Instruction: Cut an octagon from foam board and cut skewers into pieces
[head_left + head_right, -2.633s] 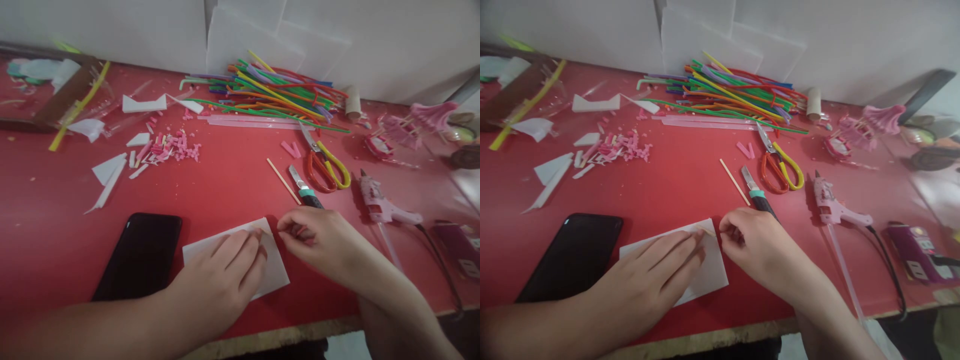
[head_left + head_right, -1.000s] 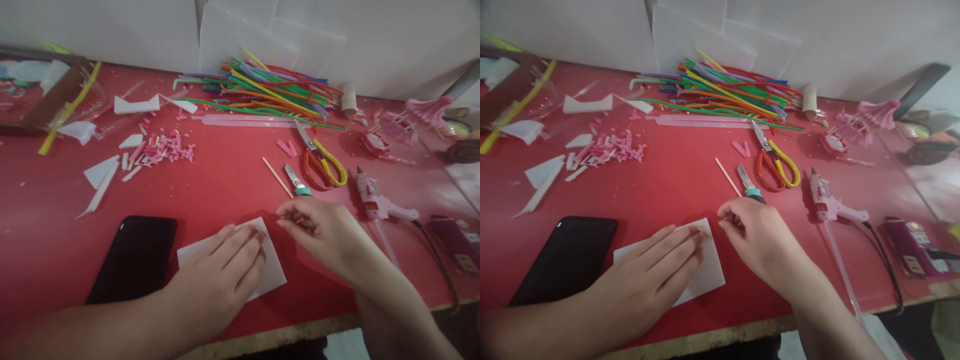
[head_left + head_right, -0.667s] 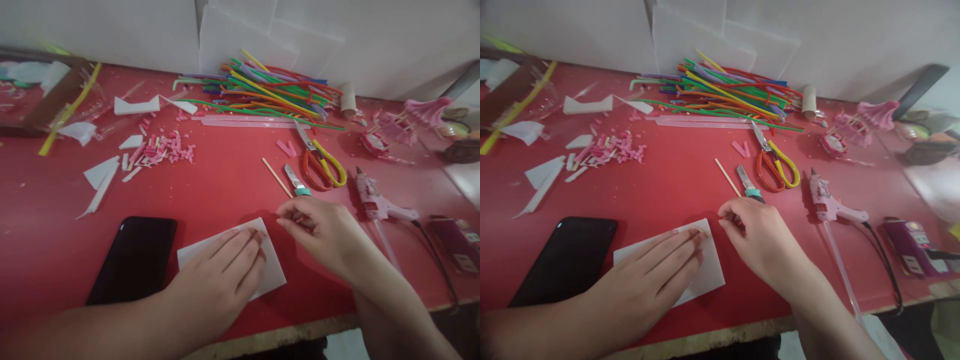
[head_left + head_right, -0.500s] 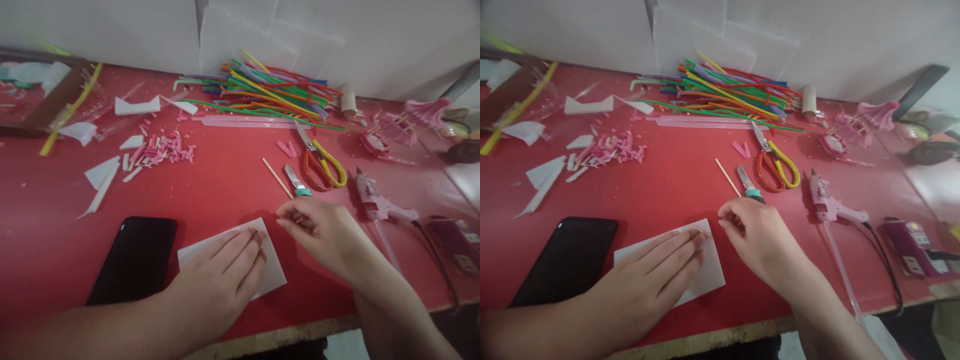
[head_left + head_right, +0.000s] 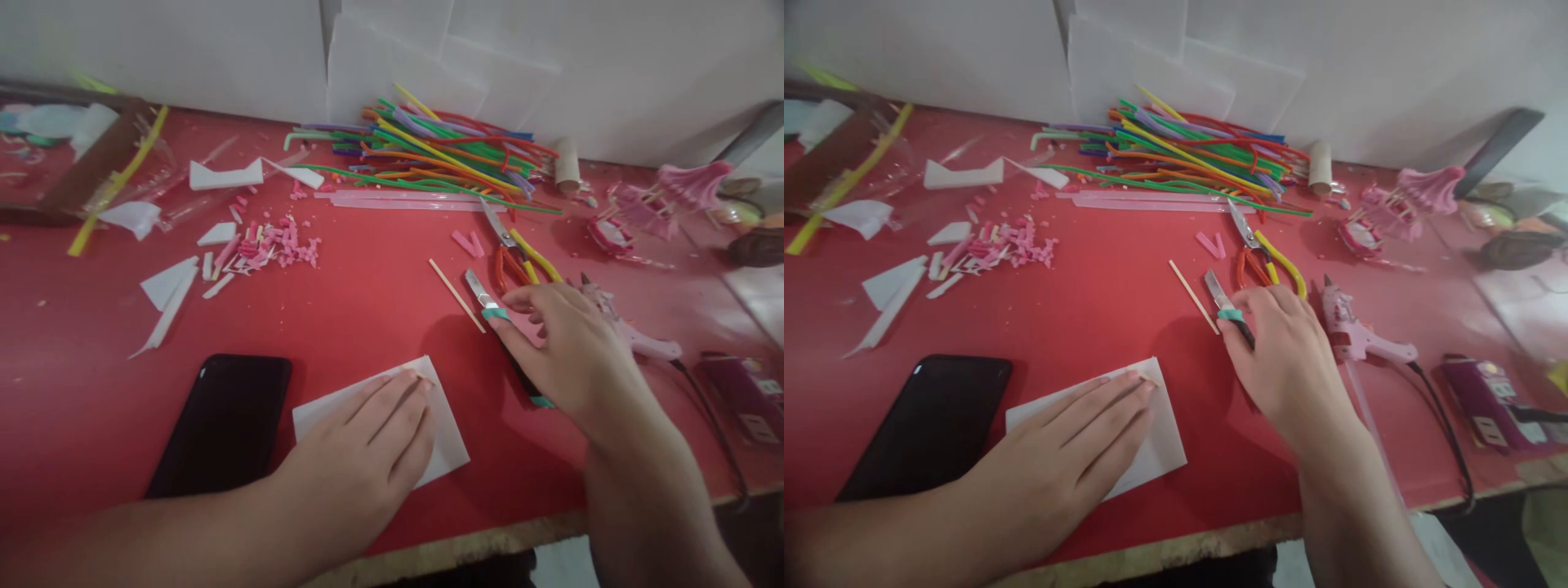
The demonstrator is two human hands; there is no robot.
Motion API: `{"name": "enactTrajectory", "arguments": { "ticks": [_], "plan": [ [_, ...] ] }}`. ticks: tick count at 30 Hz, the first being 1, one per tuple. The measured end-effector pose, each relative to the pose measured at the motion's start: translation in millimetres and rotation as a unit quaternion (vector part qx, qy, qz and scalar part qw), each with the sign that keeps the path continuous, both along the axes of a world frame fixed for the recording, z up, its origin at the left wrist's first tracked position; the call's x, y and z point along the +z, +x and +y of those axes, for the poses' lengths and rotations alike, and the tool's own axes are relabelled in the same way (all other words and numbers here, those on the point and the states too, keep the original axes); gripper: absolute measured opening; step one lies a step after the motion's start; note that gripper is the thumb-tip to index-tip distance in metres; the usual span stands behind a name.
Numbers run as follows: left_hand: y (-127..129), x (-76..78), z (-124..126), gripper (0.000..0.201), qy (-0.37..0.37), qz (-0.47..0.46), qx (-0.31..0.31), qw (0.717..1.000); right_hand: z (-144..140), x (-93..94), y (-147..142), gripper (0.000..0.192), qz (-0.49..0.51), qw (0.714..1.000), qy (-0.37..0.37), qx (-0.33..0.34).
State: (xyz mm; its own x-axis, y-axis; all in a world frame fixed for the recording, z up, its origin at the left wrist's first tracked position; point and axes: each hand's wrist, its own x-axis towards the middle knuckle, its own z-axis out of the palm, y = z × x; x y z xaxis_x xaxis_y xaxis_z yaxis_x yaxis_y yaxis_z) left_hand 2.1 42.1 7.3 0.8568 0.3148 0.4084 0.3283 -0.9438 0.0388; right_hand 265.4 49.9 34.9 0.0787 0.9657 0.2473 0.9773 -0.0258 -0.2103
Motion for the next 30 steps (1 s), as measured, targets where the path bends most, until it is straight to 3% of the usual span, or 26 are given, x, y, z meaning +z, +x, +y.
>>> {"name": "enactTrajectory", "arguments": {
  "ticks": [2, 6, 10, 15, 19, 22, 30],
  "plan": [
    [0, 0.2, 0, 0.035, 0.004, -0.004, 0.002, 1.000, 1, -4.8, 7, 0.030, -0.028, 0.999, -0.036, -0.020],
    [1, -0.4, 0, 0.033, 0.007, -0.004, 0.007, 1.000, 5, -6.5, 6, 0.034, -0.033, 0.989, -0.144, -0.019],
    [1, -2.9, 0, 0.033, 0.010, -0.008, 0.004, 1.000, 6, 0.3, 0, 0.034, -0.038, 0.988, -0.145, -0.025],
    [1, -5.7, -1, 0.032, 0.009, -0.005, 0.005, 1.000, -10, 15.6, -7, 0.037, 0.021, 0.994, -0.053, 0.091],
    [1, -7.0, -2, 0.034, 0.010, -0.003, 0.000, 1.000, -25, 26.7, -13, 0.036, 0.091, 0.971, -0.106, 0.195],
    [0, -8.3, -3, 0.034, 0.007, 0.004, -0.001, 1.000, -26, 27.3, -13, 0.037, 0.118, 0.952, -0.157, 0.235],
    [-1, -6.5, -1, 0.036, 0.001, 0.007, -0.004, 1.000, -30, 20.0, -4, 0.053, 0.042, 0.927, -0.185, 0.323]
  ]
}}
